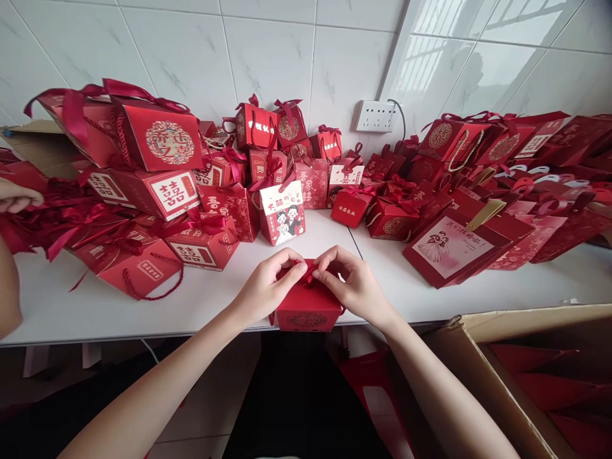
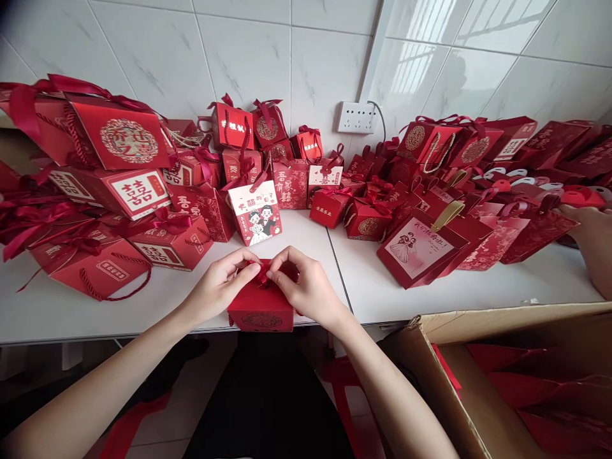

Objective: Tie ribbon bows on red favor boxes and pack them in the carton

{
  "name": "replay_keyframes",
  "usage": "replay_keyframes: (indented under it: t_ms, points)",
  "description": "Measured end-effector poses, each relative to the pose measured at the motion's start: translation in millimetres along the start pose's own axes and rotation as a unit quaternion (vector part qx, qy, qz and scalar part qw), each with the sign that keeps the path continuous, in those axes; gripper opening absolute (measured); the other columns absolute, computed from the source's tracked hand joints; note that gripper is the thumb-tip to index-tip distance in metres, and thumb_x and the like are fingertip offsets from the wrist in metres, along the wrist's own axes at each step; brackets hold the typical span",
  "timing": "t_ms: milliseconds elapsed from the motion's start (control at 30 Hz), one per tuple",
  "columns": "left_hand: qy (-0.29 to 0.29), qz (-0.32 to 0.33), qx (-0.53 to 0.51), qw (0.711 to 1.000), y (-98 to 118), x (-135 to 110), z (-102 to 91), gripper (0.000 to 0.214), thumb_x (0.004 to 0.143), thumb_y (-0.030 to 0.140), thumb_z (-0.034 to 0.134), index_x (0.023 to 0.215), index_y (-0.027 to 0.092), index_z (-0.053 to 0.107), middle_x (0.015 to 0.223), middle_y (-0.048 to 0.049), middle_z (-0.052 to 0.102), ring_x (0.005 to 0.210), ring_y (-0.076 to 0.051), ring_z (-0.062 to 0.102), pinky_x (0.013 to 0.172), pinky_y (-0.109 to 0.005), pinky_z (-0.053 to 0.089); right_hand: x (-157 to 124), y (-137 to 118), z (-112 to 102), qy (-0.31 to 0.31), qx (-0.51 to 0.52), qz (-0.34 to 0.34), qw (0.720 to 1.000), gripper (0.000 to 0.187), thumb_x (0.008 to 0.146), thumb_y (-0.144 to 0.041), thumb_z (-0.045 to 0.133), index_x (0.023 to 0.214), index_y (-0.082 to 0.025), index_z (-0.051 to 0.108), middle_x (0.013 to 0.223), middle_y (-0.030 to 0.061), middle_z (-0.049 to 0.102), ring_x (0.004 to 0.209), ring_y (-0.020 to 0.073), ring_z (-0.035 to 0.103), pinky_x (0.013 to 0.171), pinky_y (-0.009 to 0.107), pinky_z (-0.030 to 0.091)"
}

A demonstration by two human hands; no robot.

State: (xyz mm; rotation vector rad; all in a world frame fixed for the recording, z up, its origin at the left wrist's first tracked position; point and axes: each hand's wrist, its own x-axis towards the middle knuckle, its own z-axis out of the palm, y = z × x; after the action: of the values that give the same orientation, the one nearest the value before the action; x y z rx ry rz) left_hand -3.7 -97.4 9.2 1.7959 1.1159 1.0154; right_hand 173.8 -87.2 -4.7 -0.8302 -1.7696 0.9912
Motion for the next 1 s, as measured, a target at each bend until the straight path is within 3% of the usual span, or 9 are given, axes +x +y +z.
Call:
replay_keyframes:
  t_ms: [167,433,600,800,1000]
  points:
    - [-0.021,-0.005,-0.041,0.999,0.7,1.5,0.0,0.023,0.089,0.037,0.048,0.078,0.017,0.055,0.075,-0.0009,0.062,0.074,-0.015,0.059,0.072,-0.025,0.045,0.6,0.8,0.0,-0.005,0.000,-0.001,1.000,0.010,0.088,-0.025,0.056,0.079,-0.021,0.053,0.079,0.0007,0.065,0.076,0.0148,0.063,0.071,0.026,0.046]
    - [-0.024,0.002,-0.064,0.998,1.2,3.2,-0.1,0.022,0.087,0.036,0.051,0.078,0.017,0.055,0.072,-0.0010,0.062,0.072,-0.015,0.059,0.069,-0.026,0.046,0.6,-1.2,-0.5,0.014,-0.096,-0.037,0.995,0.010,0.087,-0.017,0.053,0.077,-0.021,0.053,0.085,0.0016,0.063,0.076,0.0141,0.061,0.073,0.027,0.047]
    - [-0.007,-0.009,-0.065,0.998,0.1,3.1,-1.7,0.022,0.085,0.038,0.054,0.079,0.017,0.057,0.074,-0.0007,0.062,0.072,-0.015,0.059,0.064,-0.025,0.046,-9.2,-16.5,-4.1,0.024,-0.232,-0.151,0.961,0.004,0.084,-0.017,0.059,0.085,-0.020,0.058,0.107,0.0092,0.057,0.103,0.0211,0.057,0.083,0.034,0.048]
    - [-0.009,-0.021,-0.072,0.997,-0.7,4.2,-4.3,0.023,0.084,0.039,0.055,0.084,0.016,0.059,0.080,-0.0018,0.063,0.077,-0.016,0.060,0.066,-0.024,0.046,-13.5,-23.8,-2.9,0.015,-0.400,-0.222,0.889,0.009,0.090,-0.023,0.056,0.091,-0.020,0.064,0.107,0.0116,0.059,0.099,0.0236,0.057,0.084,0.041,0.045]
    - [-0.003,0.004,-0.017,1.000,1.6,1.8,-8.1,0.025,0.086,0.040,0.051,0.083,0.016,0.060,0.083,-0.0031,0.065,0.082,-0.018,0.061,0.071,-0.026,0.048,-9.8,-18.9,-2.8,0.020,-0.376,-0.246,0.893,0.015,0.093,-0.019,0.052,0.088,-0.020,0.066,0.093,0.0071,0.064,0.087,0.0184,0.059,0.077,0.035,0.044]
